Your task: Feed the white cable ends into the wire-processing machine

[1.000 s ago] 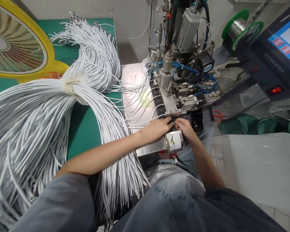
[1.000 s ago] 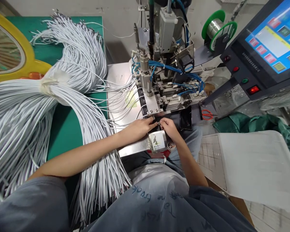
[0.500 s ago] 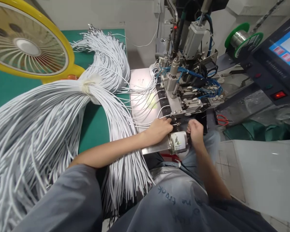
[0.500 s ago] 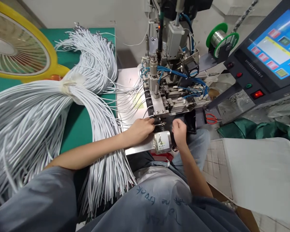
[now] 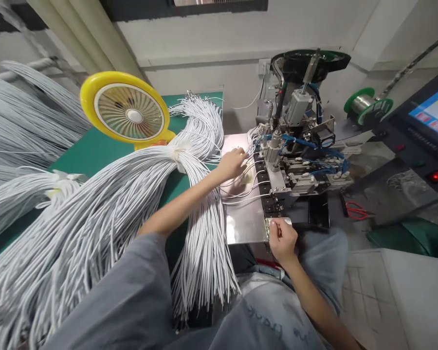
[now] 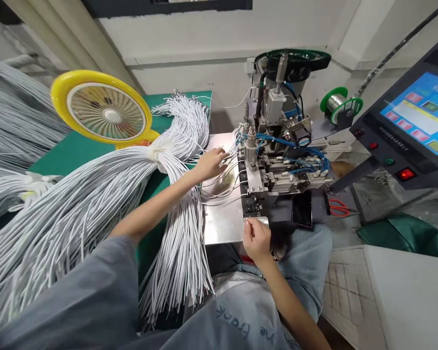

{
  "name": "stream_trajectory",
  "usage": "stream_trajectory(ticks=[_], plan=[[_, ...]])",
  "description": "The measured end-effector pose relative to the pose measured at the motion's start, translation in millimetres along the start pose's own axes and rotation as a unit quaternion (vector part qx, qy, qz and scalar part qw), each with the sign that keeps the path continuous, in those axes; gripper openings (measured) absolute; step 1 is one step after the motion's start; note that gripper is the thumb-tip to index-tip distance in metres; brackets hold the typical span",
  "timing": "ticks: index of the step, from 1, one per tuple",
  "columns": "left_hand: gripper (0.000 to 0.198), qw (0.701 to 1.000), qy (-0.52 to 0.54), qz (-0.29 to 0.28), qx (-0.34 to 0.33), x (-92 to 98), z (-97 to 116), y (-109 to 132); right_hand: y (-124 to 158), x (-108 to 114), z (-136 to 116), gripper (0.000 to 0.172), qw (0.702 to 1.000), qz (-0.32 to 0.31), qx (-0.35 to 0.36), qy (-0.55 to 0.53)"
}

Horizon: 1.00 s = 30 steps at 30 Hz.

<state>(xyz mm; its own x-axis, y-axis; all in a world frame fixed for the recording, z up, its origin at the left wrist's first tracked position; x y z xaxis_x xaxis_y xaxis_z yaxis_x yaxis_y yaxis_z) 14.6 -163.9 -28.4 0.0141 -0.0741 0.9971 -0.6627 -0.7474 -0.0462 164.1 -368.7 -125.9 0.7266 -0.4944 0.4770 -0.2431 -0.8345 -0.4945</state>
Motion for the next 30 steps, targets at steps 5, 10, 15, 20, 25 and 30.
stream_trajectory(ticks=[5, 10, 15, 20, 25, 30], plan=[[0.066, 0.999, -0.007, -0.043, 0.014, -23.9, -41.2, -43.0, 1.4, -1.3, 0.1, 0.016, 0.999, 0.014, 0.037, 0.018], [0.059, 0.998, -0.002, -0.042, 0.04, -39.8, -48.9, -70.1, 3.0, -3.6, 1.7, 0.014, 0.998, 0.018, 0.053, 0.025], [0.056, 0.997, 0.012, -0.025, 0.069, -46.1, -63.8, -92.5, 3.5, -3.9, 1.4, 0.015, 0.998, 0.024, 0.062, 0.022], [0.054, 0.998, 0.049, -0.018, 0.035, -54.1, -81.9, -100.0, 3.4, -3.9, 0.6, 0.015, 0.997, 0.022, 0.071, 0.034], [0.051, 0.995, 0.069, -0.011, 0.072, -60.9, -90.8, -104.7, 4.7, -4.6, -0.1, 0.016, 0.995, 0.031, 0.082, 0.042], [0.046, 0.99, 0.056, 0.019, 0.13, -64.8, -95.1, -118.2, 5.4, -6.4, 3.4, 0.016, 0.993, 0.048, 0.096, 0.044]])
Point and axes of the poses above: each hand's wrist, its own y-axis away from the middle knuckle, its own x-axis out of the back of the hand, z = x × y, the point moved 1 cm from there along -y, towards the middle knuckle, and after that the axes turned 5 degrees about -x, right-handed, at the moved point
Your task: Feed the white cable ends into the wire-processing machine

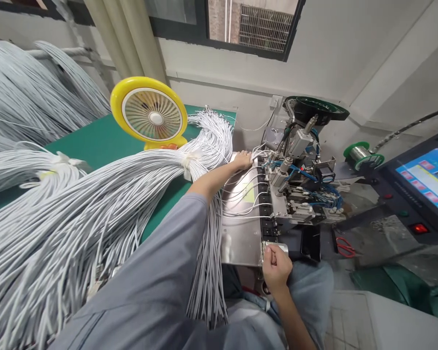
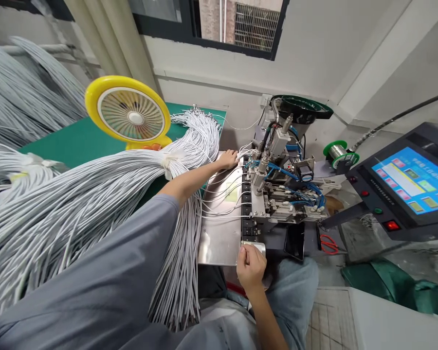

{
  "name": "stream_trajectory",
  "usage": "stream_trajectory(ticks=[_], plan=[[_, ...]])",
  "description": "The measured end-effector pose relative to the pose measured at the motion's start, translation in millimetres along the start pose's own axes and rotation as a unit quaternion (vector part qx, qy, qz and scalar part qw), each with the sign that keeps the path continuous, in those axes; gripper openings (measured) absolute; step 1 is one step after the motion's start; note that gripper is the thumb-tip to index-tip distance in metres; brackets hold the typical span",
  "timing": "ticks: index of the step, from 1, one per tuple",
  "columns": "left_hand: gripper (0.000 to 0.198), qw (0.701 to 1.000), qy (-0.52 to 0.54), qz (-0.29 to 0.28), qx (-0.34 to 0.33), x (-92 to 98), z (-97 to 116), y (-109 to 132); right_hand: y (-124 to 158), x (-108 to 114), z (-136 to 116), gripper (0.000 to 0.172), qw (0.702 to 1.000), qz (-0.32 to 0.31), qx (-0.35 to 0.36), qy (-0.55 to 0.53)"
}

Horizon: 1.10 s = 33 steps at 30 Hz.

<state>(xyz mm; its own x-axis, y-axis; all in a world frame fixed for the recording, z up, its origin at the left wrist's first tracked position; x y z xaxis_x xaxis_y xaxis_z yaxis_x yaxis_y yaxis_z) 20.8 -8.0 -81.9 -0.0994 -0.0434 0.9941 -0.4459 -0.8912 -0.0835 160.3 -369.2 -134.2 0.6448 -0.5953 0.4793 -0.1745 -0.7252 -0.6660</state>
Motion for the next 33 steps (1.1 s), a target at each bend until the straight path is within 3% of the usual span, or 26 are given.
stream_trajectory(ticks=[7, 11, 21, 33], plan=[[0.041, 0.992, -0.037, 0.082, 0.094, 9.7, -31.0, -19.6, -2.6, -0.7, -0.7, 0.019, 1.0, 0.001, 0.015, 0.007], [0.036, 0.988, -0.054, 0.105, 0.099, 11.6, -43.1, -23.1, -1.6, -2.7, 0.4, 0.018, 1.0, -0.001, 0.014, -0.002], [0.034, 0.985, -0.027, 0.138, 0.1, 9.0, -48.6, -35.4, -2.7, -7.7, -1.6, 0.018, 1.0, -0.004, 0.015, -0.018], [0.019, 0.952, 0.062, 0.267, 0.134, 10.2, -42.7, -28.4, -4.2, -4.1, -2.9, 0.018, 0.999, -0.006, 0.013, -0.039]])
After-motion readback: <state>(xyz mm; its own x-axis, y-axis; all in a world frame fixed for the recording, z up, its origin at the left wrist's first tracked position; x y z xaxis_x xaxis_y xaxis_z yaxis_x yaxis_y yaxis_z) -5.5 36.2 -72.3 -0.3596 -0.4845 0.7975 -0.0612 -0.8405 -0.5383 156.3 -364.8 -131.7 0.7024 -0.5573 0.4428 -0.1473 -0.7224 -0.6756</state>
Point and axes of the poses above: each hand's wrist, its own y-axis away from the middle knuckle, its own x-axis out of the back of the hand, z = x × y, the point moved 1 cm from there along -y, towards the middle knuckle, and after that the axes turned 5 degrees about -x, right-handed, at the moved point
